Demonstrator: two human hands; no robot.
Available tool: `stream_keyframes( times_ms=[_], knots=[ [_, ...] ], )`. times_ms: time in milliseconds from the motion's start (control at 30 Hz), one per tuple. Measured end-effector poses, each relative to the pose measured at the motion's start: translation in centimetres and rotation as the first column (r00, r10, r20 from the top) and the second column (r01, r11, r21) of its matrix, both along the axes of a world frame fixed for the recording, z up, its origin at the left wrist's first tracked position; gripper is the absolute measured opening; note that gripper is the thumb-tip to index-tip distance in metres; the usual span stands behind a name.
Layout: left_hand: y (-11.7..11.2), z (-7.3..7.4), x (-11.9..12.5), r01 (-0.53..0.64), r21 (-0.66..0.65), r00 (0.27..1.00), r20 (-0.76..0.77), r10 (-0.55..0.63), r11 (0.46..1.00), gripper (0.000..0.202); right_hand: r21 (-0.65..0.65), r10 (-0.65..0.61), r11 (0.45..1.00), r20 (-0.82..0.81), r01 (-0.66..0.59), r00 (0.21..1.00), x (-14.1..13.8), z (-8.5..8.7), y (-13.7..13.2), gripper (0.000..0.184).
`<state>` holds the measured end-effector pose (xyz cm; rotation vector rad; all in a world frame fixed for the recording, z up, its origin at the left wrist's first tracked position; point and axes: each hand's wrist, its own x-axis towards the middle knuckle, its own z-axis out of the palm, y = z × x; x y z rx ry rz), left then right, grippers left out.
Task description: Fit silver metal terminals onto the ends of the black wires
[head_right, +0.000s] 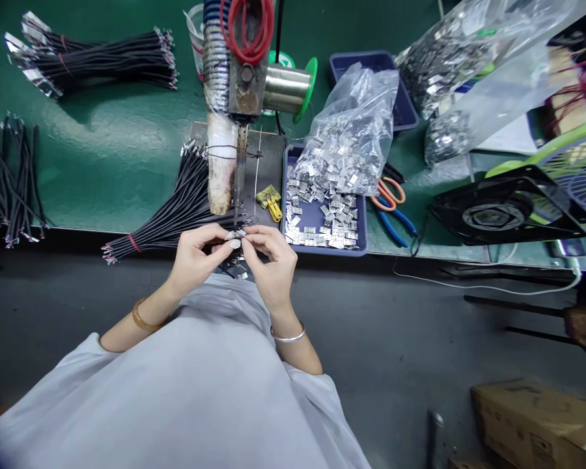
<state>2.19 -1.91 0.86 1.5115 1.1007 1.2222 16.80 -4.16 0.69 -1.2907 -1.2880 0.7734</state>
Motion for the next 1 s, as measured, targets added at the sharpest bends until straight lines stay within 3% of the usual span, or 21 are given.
stream_keyframes(
  times_ms=[633, 867, 1000],
  knots=[
    [-0.6, -0.5, 0.0, 0.01, 0.231, 0.985, -0.168, 0.03, 0.973, 0.016, 0.053, 0.014, 0.998, 0.162, -0.022, 0.987, 0.8, 0.4, -0.3, 0.008],
    [-0.7, -0.7, 0.0, 0.02, 0.354, 0.977, -0.205, 0.057, 0.935, 0.014, 0.063, 0.024, 0.997, 0.139, -0.033, 0.99, 0.8, 0.2, -0.3, 0.009],
    [-0.6, -1.2, 0.0, 0.059, 0.482, 0.953, -0.288, 0.094, 0.874, 0.017, 0.078, 0.025, 0.996, 0.268, -0.048, 0.963, 1.2, 0.6, -0.4, 0.01]
  ],
)
